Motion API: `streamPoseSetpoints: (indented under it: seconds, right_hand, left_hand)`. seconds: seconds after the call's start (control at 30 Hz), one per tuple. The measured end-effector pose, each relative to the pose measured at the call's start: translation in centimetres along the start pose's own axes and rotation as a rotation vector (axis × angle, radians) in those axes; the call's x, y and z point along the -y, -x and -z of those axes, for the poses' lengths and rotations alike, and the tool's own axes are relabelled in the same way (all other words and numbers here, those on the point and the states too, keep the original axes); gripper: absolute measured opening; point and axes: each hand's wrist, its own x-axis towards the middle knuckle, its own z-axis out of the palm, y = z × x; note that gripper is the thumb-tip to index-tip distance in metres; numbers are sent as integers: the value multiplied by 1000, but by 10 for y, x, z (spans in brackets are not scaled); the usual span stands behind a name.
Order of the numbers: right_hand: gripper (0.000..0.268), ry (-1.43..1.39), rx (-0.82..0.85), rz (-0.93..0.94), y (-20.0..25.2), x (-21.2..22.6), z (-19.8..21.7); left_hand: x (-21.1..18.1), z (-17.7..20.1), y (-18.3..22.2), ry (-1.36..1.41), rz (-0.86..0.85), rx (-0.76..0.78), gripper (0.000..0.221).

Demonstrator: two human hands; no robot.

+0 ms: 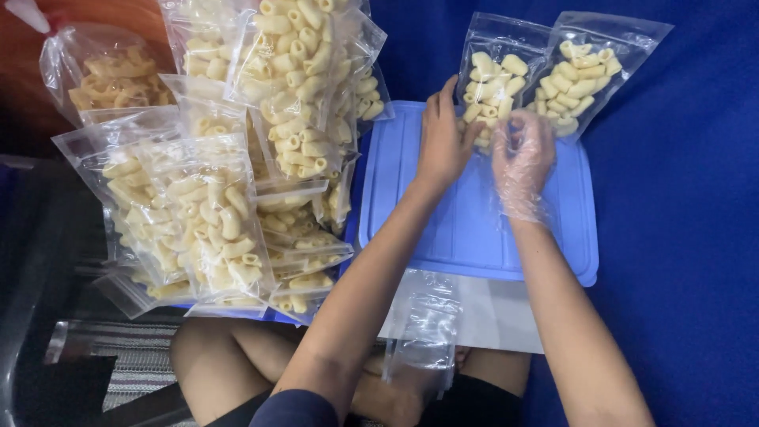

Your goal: Filling small plastic bags with macaroni and organizing the finished bags onto a tray.

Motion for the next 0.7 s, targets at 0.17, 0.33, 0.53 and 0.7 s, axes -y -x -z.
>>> streamPoseSetpoints:
  seconds: [0.17,0.33,0.53,0.7]
  right_hand:
    - [31,60,48,16,7,-3,4]
    - [40,121,78,-102,17,-3,15]
    - [54,315,-76,-183,14,-8,35]
    - [62,363,-129,-256,15,-31,37]
  left_hand:
    - [-5,7,10,35,35,81,93]
    - [-13,13,10,-20,148,136,101]
    - [-15,14,13,42,204,114,103]
    - [-21,15,13,36,221,122,103]
